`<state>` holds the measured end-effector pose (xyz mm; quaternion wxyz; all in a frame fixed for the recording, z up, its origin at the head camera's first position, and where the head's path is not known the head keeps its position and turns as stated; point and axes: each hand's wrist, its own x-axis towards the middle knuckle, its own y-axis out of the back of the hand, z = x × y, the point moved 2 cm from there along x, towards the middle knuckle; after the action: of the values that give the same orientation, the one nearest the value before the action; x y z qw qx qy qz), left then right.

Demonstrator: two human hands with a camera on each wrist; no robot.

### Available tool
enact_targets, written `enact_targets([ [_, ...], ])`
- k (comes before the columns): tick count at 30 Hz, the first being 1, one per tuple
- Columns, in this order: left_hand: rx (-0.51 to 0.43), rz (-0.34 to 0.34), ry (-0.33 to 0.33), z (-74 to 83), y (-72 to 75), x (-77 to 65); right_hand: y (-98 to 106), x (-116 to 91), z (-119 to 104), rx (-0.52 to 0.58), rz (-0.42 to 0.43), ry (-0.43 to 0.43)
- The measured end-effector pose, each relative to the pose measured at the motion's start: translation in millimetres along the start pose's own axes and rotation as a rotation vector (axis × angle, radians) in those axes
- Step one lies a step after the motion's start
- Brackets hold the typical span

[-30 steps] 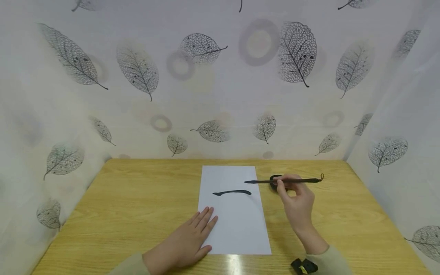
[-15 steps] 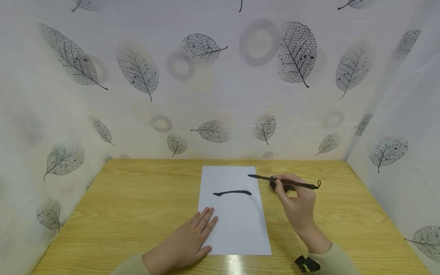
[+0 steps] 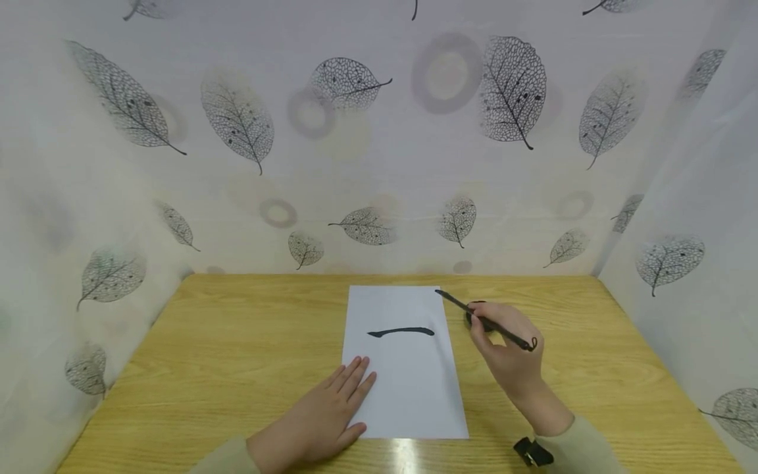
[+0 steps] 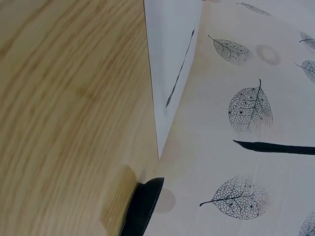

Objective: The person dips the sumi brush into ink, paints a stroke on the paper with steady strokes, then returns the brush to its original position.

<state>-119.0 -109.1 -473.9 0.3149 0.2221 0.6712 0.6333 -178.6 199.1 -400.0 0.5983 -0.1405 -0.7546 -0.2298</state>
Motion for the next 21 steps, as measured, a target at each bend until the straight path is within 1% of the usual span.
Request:
enact_targets([
  [6,-0.01,-0.013,0.004,-0.1,0.6,0.0,-4,-2,-4,-0.1,0.003,0.139],
  [10,-0.011,-0.019,0.002,-0.4,0.6,0.2,-5,0,-6,-0.127,0.018,0.234],
  [15,-0.008,-0.024,0.007,-1.3,-2.2,1.6,-5,7,-10,-0.167,0.018,0.354],
  [21,-0.017,-0.032,0.011,-0.7,-1.7,1.4,-1,11,-11,-0.213,-0.029,0.443],
])
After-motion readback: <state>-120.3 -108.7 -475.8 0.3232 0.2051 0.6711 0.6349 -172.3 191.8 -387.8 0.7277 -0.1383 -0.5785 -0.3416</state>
